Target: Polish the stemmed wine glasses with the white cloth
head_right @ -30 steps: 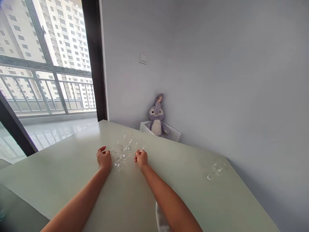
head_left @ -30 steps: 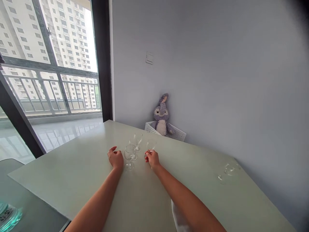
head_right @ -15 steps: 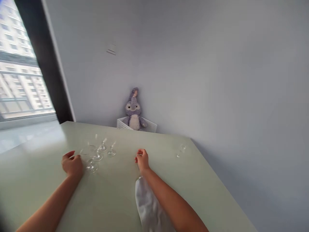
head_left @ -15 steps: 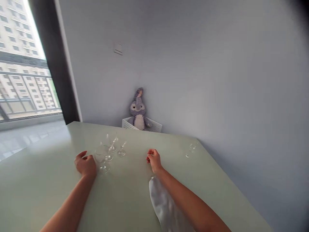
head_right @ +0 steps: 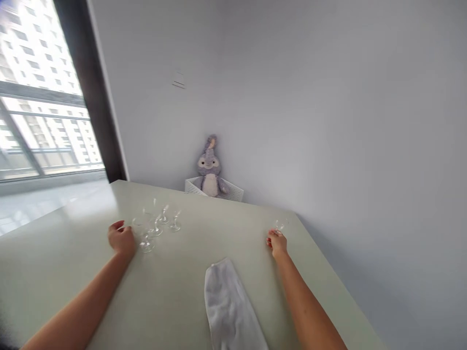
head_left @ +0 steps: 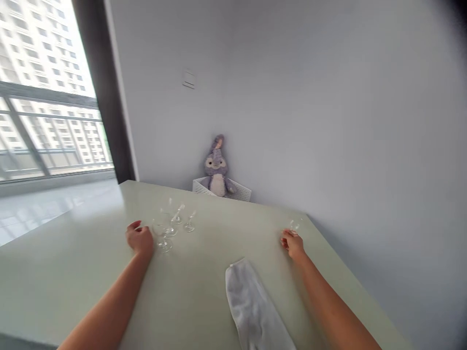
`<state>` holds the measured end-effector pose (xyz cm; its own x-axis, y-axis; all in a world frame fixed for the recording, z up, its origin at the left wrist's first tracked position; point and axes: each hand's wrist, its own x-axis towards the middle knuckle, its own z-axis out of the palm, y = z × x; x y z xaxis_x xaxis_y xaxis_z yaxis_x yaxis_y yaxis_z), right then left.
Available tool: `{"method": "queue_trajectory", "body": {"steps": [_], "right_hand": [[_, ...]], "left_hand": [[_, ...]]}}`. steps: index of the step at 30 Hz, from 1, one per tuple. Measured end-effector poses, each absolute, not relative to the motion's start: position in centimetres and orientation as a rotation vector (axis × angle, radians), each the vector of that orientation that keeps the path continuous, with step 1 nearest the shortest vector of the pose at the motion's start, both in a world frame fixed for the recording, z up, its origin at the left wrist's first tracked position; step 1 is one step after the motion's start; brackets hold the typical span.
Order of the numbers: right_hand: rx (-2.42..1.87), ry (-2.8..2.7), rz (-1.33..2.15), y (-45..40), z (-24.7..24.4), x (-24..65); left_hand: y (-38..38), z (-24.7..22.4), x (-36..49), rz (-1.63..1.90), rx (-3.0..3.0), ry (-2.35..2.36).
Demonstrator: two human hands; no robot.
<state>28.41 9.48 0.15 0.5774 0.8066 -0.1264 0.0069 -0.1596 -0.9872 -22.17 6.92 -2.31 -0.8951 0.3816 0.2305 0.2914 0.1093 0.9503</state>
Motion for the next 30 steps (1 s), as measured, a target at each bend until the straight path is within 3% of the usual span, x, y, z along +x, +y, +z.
{"method": "queue_trajectory", "body": {"steps": [10, 15, 25, 30], "right_hand": [[-1.252, -1.297, 1.425, 5.9, -0.1, 5.5], [-1.191, -1.361, 1.522, 5.5, -0.6, -2.5], [-1.242, -1.404, 1.449, 7.2, -1.2, -5.8], [-1.262, -1.461, 1.321, 4.6, 0.7, 0.2]], "left_hand": [[6.7, -3.0, -22.1, 1.869, 0.658, 2.326], [6.6, -2.8, -21.9, 1.838, 0.657, 2.32], [7.0, -2.6, -21.8, 1.796, 0.654, 2.342], [6.9, -2.9, -22.1, 1.783, 0.704, 2.334]]}}
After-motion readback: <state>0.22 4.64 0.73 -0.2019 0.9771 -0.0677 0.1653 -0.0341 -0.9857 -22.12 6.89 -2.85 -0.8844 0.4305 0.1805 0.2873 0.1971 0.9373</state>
